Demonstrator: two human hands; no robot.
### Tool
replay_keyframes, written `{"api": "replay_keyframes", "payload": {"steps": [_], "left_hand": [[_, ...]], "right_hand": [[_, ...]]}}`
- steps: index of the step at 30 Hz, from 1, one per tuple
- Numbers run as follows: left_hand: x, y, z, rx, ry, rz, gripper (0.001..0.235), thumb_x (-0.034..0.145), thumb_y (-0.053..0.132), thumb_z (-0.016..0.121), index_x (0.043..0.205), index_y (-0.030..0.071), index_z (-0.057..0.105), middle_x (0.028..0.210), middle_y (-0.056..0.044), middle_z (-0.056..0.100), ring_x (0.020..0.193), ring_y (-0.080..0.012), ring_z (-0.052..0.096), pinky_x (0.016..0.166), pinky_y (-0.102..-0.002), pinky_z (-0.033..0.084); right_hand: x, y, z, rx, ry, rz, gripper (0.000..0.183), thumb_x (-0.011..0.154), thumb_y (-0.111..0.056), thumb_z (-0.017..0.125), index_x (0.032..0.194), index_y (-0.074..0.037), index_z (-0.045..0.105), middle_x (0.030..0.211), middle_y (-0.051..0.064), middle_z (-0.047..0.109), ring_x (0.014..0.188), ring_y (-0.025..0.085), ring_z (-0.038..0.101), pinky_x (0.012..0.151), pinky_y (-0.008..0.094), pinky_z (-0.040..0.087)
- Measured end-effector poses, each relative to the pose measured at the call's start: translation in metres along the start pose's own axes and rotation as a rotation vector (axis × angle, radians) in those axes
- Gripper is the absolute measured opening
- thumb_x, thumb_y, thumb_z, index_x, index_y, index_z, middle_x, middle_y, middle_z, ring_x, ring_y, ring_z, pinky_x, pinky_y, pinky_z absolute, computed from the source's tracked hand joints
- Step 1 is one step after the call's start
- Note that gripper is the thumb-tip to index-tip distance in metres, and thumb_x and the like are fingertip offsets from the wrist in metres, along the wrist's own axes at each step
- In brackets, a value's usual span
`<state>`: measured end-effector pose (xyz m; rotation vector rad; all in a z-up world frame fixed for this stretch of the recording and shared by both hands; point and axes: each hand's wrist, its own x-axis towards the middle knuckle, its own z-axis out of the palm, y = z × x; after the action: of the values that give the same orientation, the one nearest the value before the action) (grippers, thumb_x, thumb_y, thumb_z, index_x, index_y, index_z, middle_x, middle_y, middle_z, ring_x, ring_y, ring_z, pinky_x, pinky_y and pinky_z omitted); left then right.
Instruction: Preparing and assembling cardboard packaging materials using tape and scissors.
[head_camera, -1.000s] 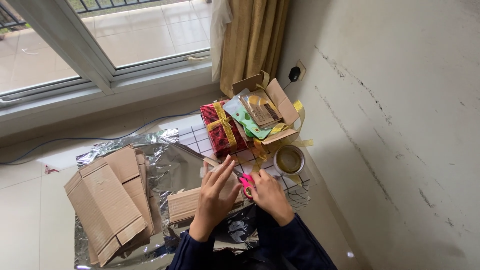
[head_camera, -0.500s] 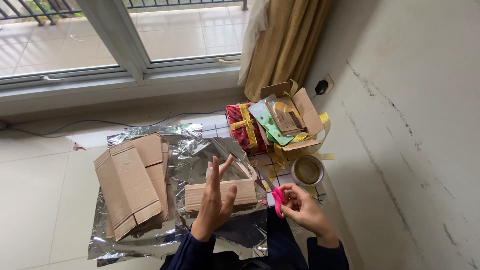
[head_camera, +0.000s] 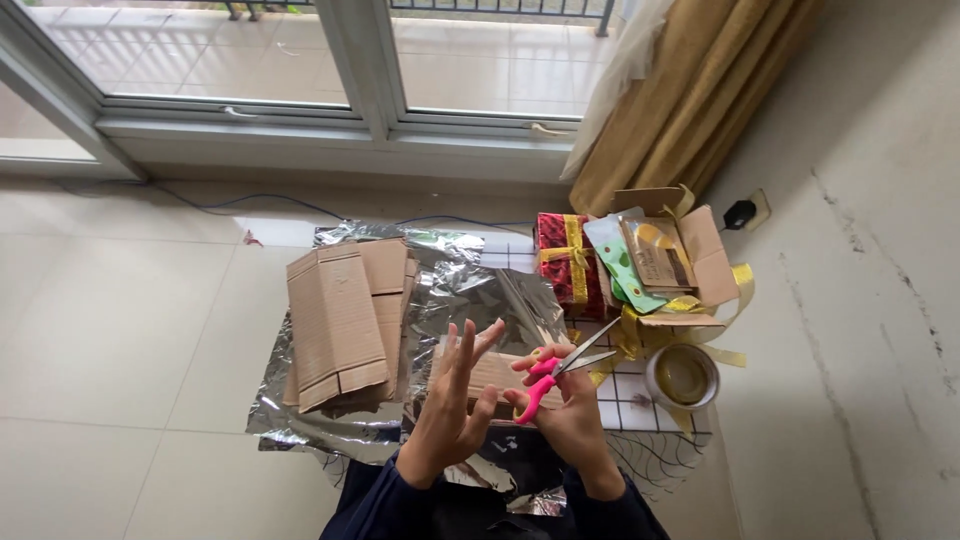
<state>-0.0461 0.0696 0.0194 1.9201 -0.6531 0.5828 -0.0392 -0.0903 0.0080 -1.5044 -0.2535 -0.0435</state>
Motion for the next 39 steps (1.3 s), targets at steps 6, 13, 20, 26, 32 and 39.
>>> {"api": "replay_keyframes", "payload": {"steps": [6, 13, 20, 26, 32, 39], "left_hand": [[-0.009, -0.006, -0.013, 0.114, 0.009, 0.03, 0.069, 0.089, 0.016, 0.044, 0.147, 0.013, 0.008, 0.137, -0.017, 0.05, 0.125, -0.0287, 0.051, 0.116, -0.06, 0.007], [-0.024, -0.037, -0.034, 0.437, -0.174, 0.124, 0.071, 0.093, 0.063, 0.016, 0.136, 0.011, 0.039, 0.12, -0.008, 0.064, 0.122, -0.0221, 0.053, 0.115, -0.05, 0.001], [-0.04, -0.057, -0.036, 0.552, -0.302, 0.274, 0.064, 0.089, 0.066, 0.025, 0.136, 0.026, 0.04, 0.129, -0.003, 0.058, 0.131, -0.0168, 0.042, 0.115, -0.046, -0.005], [-0.04, -0.059, -0.031, 0.474, -0.237, 0.295, 0.061, 0.092, 0.063, 0.02, 0.132, 0.024, 0.044, 0.112, -0.006, 0.068, 0.13, -0.0197, 0.044, 0.116, -0.047, -0.004], [-0.032, -0.062, -0.022, 0.253, -0.123, 0.223, 0.058, 0.094, 0.063, 0.017, 0.135, 0.026, 0.037, 0.121, -0.004, 0.064, 0.127, -0.0243, 0.049, 0.117, -0.048, -0.004], [-0.002, -0.038, -0.023, -0.05, 0.026, 0.094, 0.052, 0.088, 0.035, 0.053, 0.13, 0.006, 0.045, 0.114, -0.007, 0.067, 0.115, -0.021, 0.061, 0.12, -0.048, 0.009]], "right_hand": [[0.004, -0.008, 0.02, -0.008, 0.002, -0.009, 0.033, 0.068, 0.005, 0.071, 0.096, -0.005, 0.056, 0.072, 0.004, 0.063, 0.063, 0.011, 0.06, 0.057, 0.021, 0.052], [0.01, -0.007, 0.0, 0.265, -0.098, 0.209, 0.037, 0.065, 0.002, 0.072, 0.096, -0.004, 0.053, 0.076, 0.008, 0.062, 0.059, 0.013, 0.057, 0.052, 0.021, 0.045], [0.012, -0.006, -0.001, 0.506, -0.05, 0.303, 0.038, 0.063, 0.001, 0.069, 0.097, -0.003, 0.052, 0.075, 0.01, 0.06, 0.061, 0.014, 0.052, 0.057, 0.021, 0.04], [0.013, -0.02, 0.003, 0.45, -0.048, 0.223, 0.035, 0.064, 0.0, 0.071, 0.094, -0.004, 0.052, 0.074, 0.01, 0.061, 0.065, 0.016, 0.056, 0.063, 0.024, 0.042], [0.005, -0.019, 0.004, 0.388, -0.032, 0.204, 0.035, 0.066, 0.002, 0.071, 0.095, -0.004, 0.053, 0.076, 0.01, 0.062, 0.066, 0.015, 0.057, 0.06, 0.023, 0.044], [-0.007, -0.014, 0.007, 0.327, 0.027, 0.213, 0.037, 0.069, 0.003, 0.071, 0.1, -0.003, 0.052, 0.08, 0.011, 0.062, 0.068, 0.016, 0.059, 0.063, 0.023, 0.048]]}}
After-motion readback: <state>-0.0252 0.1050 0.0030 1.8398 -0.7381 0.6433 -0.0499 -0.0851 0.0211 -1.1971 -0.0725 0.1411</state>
